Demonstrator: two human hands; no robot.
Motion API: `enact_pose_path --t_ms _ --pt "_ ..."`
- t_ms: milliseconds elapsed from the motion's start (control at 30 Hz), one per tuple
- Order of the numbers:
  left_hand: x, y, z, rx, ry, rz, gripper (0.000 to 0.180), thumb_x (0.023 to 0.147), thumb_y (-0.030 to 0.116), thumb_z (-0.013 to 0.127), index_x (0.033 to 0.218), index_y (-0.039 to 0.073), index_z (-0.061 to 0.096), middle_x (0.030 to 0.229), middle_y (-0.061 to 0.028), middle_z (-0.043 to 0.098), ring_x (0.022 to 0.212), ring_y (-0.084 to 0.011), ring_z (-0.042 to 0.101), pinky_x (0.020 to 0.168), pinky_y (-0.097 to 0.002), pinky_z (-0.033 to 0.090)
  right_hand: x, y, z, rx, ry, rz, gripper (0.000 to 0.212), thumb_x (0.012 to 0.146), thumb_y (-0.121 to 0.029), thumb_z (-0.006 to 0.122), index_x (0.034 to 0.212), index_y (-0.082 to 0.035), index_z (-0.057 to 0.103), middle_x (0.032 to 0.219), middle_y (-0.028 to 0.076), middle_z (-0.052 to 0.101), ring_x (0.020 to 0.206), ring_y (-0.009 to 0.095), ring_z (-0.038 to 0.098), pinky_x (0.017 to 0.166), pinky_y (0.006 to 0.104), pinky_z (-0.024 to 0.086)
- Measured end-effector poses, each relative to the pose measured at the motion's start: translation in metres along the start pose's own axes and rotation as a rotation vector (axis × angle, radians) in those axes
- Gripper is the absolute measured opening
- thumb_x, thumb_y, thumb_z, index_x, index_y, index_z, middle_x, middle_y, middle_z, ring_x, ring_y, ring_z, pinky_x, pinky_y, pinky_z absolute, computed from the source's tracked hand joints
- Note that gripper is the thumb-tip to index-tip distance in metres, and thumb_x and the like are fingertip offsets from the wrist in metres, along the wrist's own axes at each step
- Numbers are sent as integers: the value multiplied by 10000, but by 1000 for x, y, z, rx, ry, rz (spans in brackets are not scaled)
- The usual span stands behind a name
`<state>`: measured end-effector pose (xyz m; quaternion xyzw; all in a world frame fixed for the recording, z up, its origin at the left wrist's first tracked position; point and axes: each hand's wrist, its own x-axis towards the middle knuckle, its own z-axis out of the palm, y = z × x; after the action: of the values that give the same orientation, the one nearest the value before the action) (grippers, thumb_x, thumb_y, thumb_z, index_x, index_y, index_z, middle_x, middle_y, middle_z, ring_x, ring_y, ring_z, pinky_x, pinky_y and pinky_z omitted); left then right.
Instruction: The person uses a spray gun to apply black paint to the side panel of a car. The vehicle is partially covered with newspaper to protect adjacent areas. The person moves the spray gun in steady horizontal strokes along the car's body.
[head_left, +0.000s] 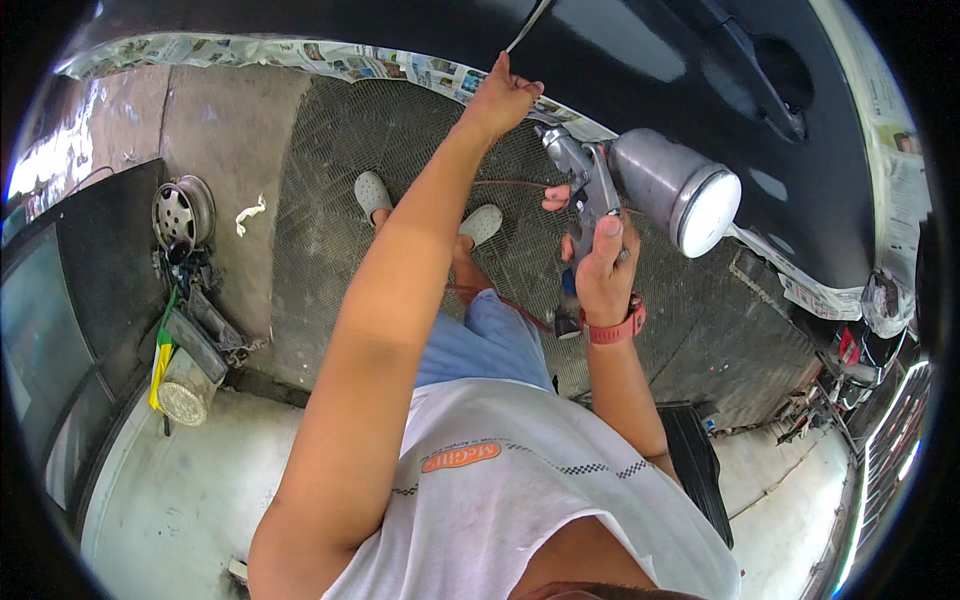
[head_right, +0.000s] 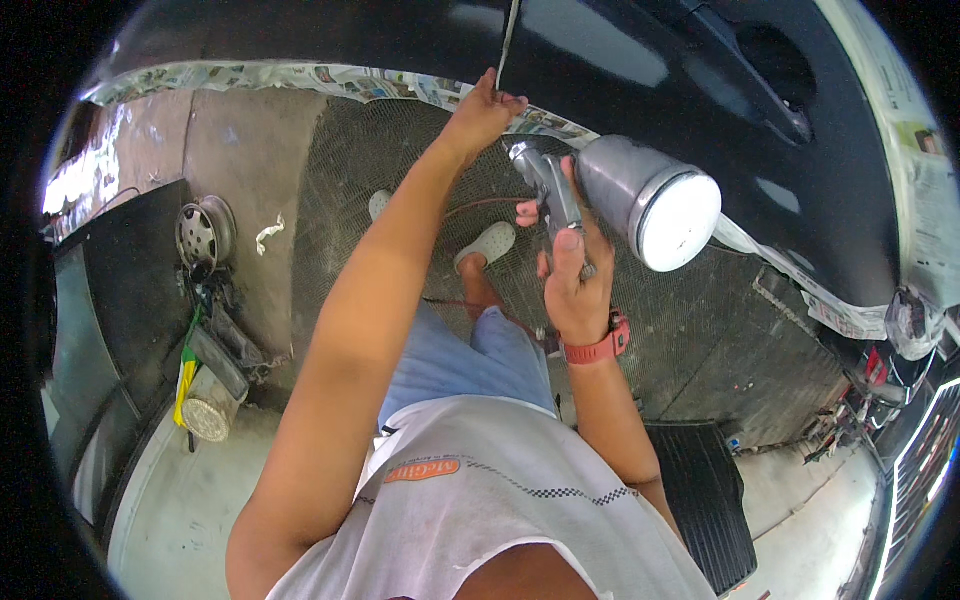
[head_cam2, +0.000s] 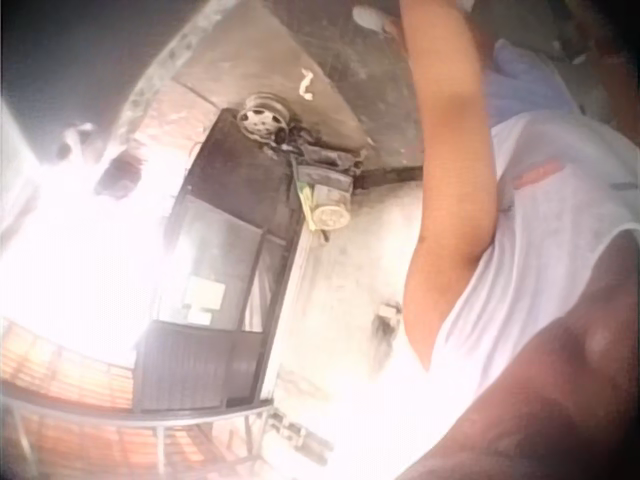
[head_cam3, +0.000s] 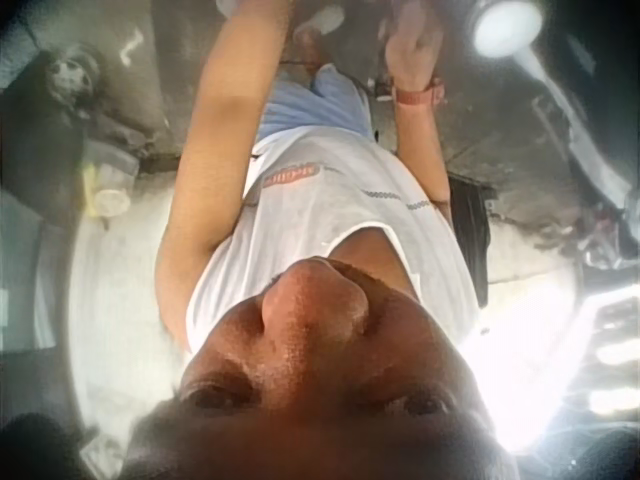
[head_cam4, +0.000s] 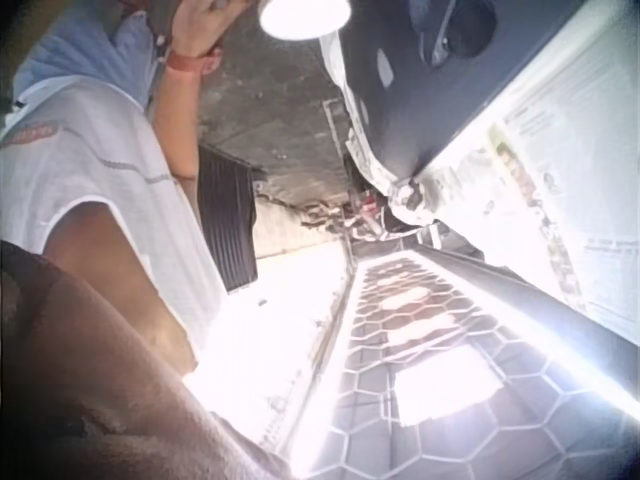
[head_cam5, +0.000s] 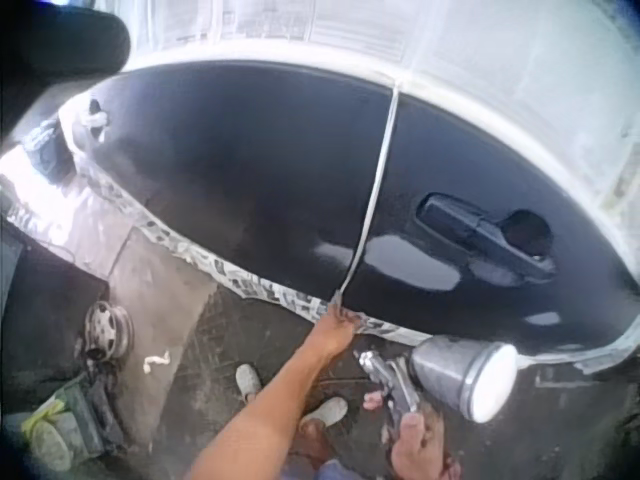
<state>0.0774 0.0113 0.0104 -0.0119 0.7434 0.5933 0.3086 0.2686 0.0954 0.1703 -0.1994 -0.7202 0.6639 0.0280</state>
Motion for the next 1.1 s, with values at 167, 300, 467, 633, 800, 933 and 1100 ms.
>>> enact_pose_path --t_ms 167,300,467,633,800,933,1100 --pt "13 26 3 -137 -46 6 1036 880 165 778 1594 -121 84 1039 -72 638 880 -148 595 813 -270 499 -15 -8 -4 -59 30 -39 694 1092 -544 333 1363 51 564 1092 128 725 682 111 596 545 249 446" --pt "6 40 2 -227 -43 -4 1040 871 154 789 1598 -110 94 994 -50 619 854 -125 574 798 -261 489 -22 -13 -7 -59 40 -8 703 1087 -546 349 1398 55 540 1113 129 720 729 117 618 561 246 460" --pt "2 45 -4 -313 -36 -31 983 870 148 795 1597 -87 176 970 -7 579 817 -106 546 778 -264 476 -26 -13 -17 -50 -22 3 734 1083 -562 356 1453 57 496 1133 135 712 806 129 646 571 249 477" --pt "-9 66 -7 -468 -126 -66 998 882 81 743 1614 -77 83 880 17 556 810 -118 558 825 -228 475 -28 -12 -13 -5 72 -85 642 1087 -472 382 1540 -22 452 1000 71 729 603 50 509 520 220 423" --pt "-6 50 1 -155 -9 18 1003 869 123 779 1613 -70 135 957 9 574 843 -92 536 813 -249 463 -31 -13 -14 3 72 -83 707 1081 -548 386 1540 -14 450 1011 78 721 670 61 560 531 218 431" --pt "-7 45 -10 -17 -19 60 1019 876 115 768 1615 -74 93 939 16 576 856 -93 534 835 -234 452 -32 -14 -19 16 60 -82 705 1083 -543 393 1542 -10 444 1035 83 717 759 70 599 544 216 441" --pt "-8 41 -4 -223 -9 60 977 889 121 761 1615 -64 134 950 24 574 871 -109 542 828 -253 455 -32 -13 -21 15 51 -72 693 1087 -530 395 1542 -9 444 1054 84 716 798 73 608 550 214 445"
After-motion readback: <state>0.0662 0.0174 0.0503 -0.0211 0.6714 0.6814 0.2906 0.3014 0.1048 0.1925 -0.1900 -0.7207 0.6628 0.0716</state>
